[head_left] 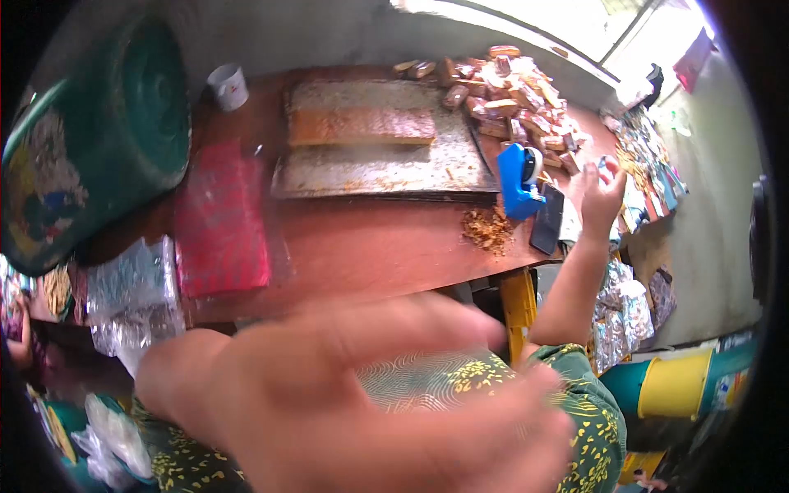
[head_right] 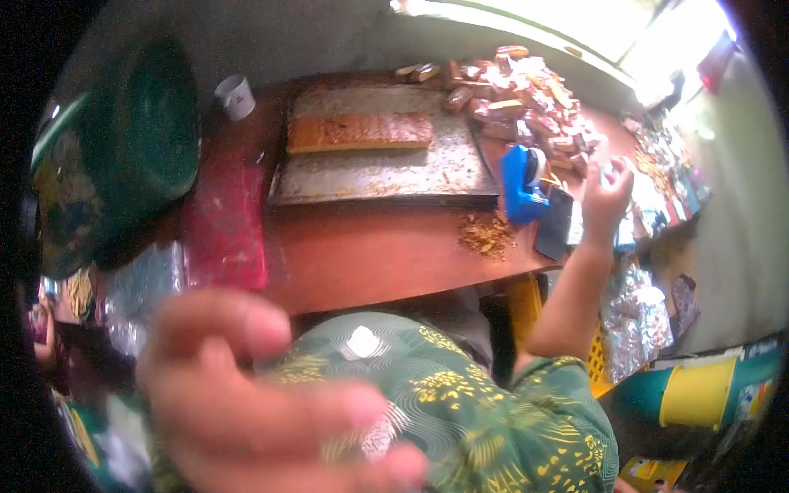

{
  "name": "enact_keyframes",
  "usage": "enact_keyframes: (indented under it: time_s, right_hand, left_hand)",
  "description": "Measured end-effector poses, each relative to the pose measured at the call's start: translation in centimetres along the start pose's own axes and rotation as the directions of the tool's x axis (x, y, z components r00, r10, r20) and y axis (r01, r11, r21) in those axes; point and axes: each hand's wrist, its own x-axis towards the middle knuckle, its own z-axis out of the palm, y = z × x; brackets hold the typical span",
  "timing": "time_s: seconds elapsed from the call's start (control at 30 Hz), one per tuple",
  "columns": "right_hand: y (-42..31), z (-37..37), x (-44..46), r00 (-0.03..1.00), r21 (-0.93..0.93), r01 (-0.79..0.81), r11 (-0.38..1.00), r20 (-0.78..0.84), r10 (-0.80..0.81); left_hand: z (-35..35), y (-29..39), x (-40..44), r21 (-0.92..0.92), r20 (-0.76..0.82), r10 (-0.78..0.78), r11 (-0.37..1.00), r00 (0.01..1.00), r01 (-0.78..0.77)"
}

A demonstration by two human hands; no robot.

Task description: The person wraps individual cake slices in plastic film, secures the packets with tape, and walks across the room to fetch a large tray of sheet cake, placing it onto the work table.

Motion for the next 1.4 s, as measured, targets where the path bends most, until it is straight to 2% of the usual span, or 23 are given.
enact_keyframes:
  time_s: [0.03, 0.07, 0.13, 0.2, 0.23, 0.27, 0.33, 0.43, 0.47, 0.53, 0.57, 0.67, 0.73, 0.83, 0.87, 0.93, 0.97, 1.07, 1.1, 1.17, 1.23, 1.3, 1.4]
  right_hand:
    - [4.0, 1.0, -0.2, 0.999, -0.075, 0.042, 0.996, 0.031, -0.04]
    - [12.5, 3.1, -0.2, 0.938, -0.299, 0.344, 0.89, 0.142, -0.315]
    - [14.1, 4.4, -4.7, 0.978, -0.517, 0.155, 0.842, 0.202, -0.056]
    - [14.2, 3.8, -7.7, 0.944, -0.386, 0.057, 0.921, 0.321, 0.076]
    - [8.5, 1.9, -8.2, 0.929, -0.398, -0.04, 0.917, 0.322, 0.18]
    - [9.6, 2.7, -9.0, 0.954, -0.504, -0.121, 0.855, 0.18, 0.241]
    - [11.1, 2.9, -9.2, 0.979, -0.544, -0.037, 0.838, 0.147, 0.139]
    - [10.6, 3.9, -7.6, 0.916, -0.244, -0.093, 0.965, 0.358, 0.179]
    - [9.8, 3.7, -7.4, 0.861, -0.304, -0.201, 0.931, 0.398, 0.316]
    - [10.3, 4.0, -8.3, 0.949, -0.383, 0.031, 0.923, 0.302, 0.094]
    - [11.3, 4.3, -8.5, 0.97, -0.429, 0.068, 0.901, 0.238, 0.04]
    - [9.6, 4.2, -8.6, 0.954, -0.474, -0.059, 0.878, 0.231, 0.189]
    - [9.5, 4.8, -9.1, 0.961, -0.537, -0.122, 0.834, 0.144, 0.234]
    - [9.2, 4.4, -9.0, 0.927, -0.602, -0.203, 0.772, 0.135, 0.349]
    - [8.9, 4.5, -9.1, 0.913, -0.602, -0.23, 0.765, 0.138, 0.384]
    - [9.0, 4.3, -9.0, 0.935, -0.597, -0.154, 0.787, 0.17, 0.311]
    - [8.8, 3.9, -8.7, 0.93, -0.514, -0.145, 0.846, 0.22, 0.294]
    - [8.9, 4.3, -8.6, 0.931, -0.569, -0.136, 0.811, 0.206, 0.3]
    - [9.1, 4.3, -8.4, 0.901, -0.505, -0.21, 0.837, 0.233, 0.366]
    - [9.8, 4.6, -8.5, 0.902, -0.564, -0.184, 0.805, 0.229, 0.366]
    - [10.9, 4.5, -8.9, 0.925, -0.57, -0.157, 0.806, 0.201, 0.323]
    - [11.0, 4.6, -8.9, 0.949, -0.571, -0.159, 0.805, 0.138, 0.285]
    - [11.4, 3.6, -8.9, 0.995, -0.509, 0.022, 0.861, 0.093, 0.029]
  left_hand:
    - [-0.8, 0.7, 0.4, 0.086, 0.006, 0.071, 0.994, 0.997, -0.071]
    - [-1.2, 1.5, 0.7, 0.166, 0.029, 0.145, 0.975, 0.989, -0.147]
    - [-1.6, 1.6, 0.6, 0.275, 0.08, 0.229, 0.93, 0.97, -0.242]
    - [-1.7, 2.0, -0.1, 0.352, 0.092, 0.272, 0.891, 0.958, -0.287]
    - [-2.0, 1.8, -0.6, 0.391, 0.097, 0.29, 0.869, 0.952, -0.305]
    - [-1.7, 2.1, -1.1, 0.419, 0.103, 0.311, 0.848, 0.945, -0.325]
    - [-1.8, 2.2, -1.3, 0.457, 0.1, 0.329, 0.823, 0.939, -0.337]
    - [-2.3, 2.4, -0.6, 0.424, 0.158, 0.316, 0.834, 0.936, -0.353]
    - [-2.4, 2.8, -0.4, 0.419, 0.16, 0.316, 0.836, 0.935, -0.354]
    - [-2.7, 2.6, -1.2, 0.462, 0.137, 0.359, 0.801, 0.923, -0.38]
    - [-2.8, 2.6, -1.7, 0.477, 0.127, 0.38, 0.786, 0.916, -0.392]
    - [-3.6, 2.3, -3.8, 0.562, 0.099, 0.406, 0.73, 0.909, -0.388]
    - [-3.8, 2.6, -5.2, 0.64, 0.036, 0.398, 0.696, 0.917, -0.327]
    - [-3.0, 3.8, -6.1, 0.741, -0.288, 0.274, 0.671, 0.918, 0.033]
    - [-2.4, 3.8, -6.5, 0.722, -0.315, 0.277, 0.691, 0.908, 0.04]
    - [-1.4, 3.7, -6.6, 0.69, -0.372, 0.255, 0.719, 0.893, 0.082]
    - [-1.6, 2.6, -6.4, 0.565, -0.283, 0.293, 0.82, 0.913, -0.088]
    - [-2.4, 0.9, -4.0, 0.589, -0.076, 0.279, 0.787, 0.957, -0.182]
    - [-3.3, 0.3, -2.9, 0.438, 0.029, 0.299, 0.854, 0.954, -0.281]
    - [-2.3, 1.9, -5.2, 0.563, -0.195, 0.343, 0.806, 0.919, -0.181]
    - [-1.3, 1.1, -6.3, 0.621, -0.391, 0.431, 0.776, 0.813, -0.113]
    - [-0.6, -0.1, -7.4, 0.544, -0.386, 0.176, 0.836, 0.906, 0.069]
    - [1.2, -2.8, -10.2, 0.419, -0.322, -0.226, 0.837, 0.92, 0.352]
